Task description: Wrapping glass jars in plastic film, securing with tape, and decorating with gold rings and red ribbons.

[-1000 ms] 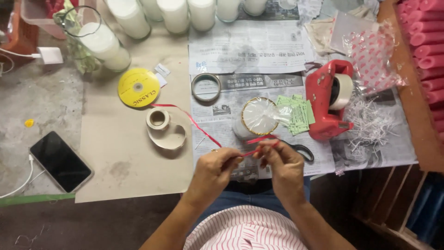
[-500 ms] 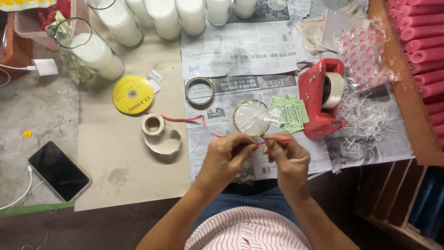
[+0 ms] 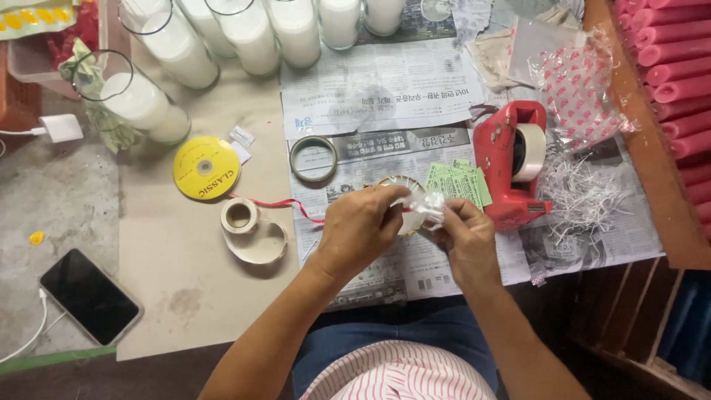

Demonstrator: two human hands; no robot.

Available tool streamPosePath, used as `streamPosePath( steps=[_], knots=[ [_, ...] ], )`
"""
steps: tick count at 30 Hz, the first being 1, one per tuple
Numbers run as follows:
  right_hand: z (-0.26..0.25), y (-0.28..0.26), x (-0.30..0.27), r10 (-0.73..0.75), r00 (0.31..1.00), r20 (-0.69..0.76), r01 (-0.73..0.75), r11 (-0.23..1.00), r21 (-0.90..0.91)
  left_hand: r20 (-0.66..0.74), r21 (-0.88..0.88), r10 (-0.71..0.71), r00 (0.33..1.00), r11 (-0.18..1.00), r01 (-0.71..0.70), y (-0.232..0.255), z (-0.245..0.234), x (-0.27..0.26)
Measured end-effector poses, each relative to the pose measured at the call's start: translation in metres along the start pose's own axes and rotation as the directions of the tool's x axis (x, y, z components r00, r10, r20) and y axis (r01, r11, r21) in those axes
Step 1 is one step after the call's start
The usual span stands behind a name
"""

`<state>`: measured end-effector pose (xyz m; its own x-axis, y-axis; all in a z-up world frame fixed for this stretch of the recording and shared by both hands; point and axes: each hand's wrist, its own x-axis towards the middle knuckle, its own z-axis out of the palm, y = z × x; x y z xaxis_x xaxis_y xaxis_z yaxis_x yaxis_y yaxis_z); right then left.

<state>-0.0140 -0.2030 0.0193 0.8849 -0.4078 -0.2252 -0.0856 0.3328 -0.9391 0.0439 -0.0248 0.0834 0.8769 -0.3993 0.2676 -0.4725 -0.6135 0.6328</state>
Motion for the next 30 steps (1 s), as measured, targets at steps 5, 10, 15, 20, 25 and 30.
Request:
streamPosePath(
  steps=[5,10,15,20,25,30],
  knots=[
    [0.009,-0.039,0.055,-0.05,0.946,0.321,0.172,0.916,-0.363,-0.049,0.153,0.266,0.963,0.955,-0.256,-0.005,0.002,0.002],
    [0.048,-0.082,0.072,0.01,0.818,0.576,0.304,0.841,-0.447,-0.055,0.245,0.397,0.916,0.895,-0.373,-0.018,0.019,0.003],
    [0.052,-0.078,0.069,0.213,0.78,0.589,0.121,0.871,-0.476,-0.044,0.3,0.414,0.909,0.874,-0.383,-0.019,0.005,0.005],
    [0.051,-0.075,0.075,0.321,0.746,0.583,0.005,0.873,-0.488,0.073,0.138,0.283,0.956,0.947,-0.29,-0.035,-0.031,0.015],
    [0.058,-0.088,0.084,0.439,0.64,0.631,0.014,0.814,-0.58,-0.001,0.066,0.362,0.932,0.93,-0.361,-0.035,-0.03,0.04],
    [0.05,-0.086,0.097,0.513,0.559,0.652,-0.081,0.816,-0.573,-0.078,0.037,0.392,0.916,0.92,-0.391,-0.038,-0.004,0.052]
  ],
)
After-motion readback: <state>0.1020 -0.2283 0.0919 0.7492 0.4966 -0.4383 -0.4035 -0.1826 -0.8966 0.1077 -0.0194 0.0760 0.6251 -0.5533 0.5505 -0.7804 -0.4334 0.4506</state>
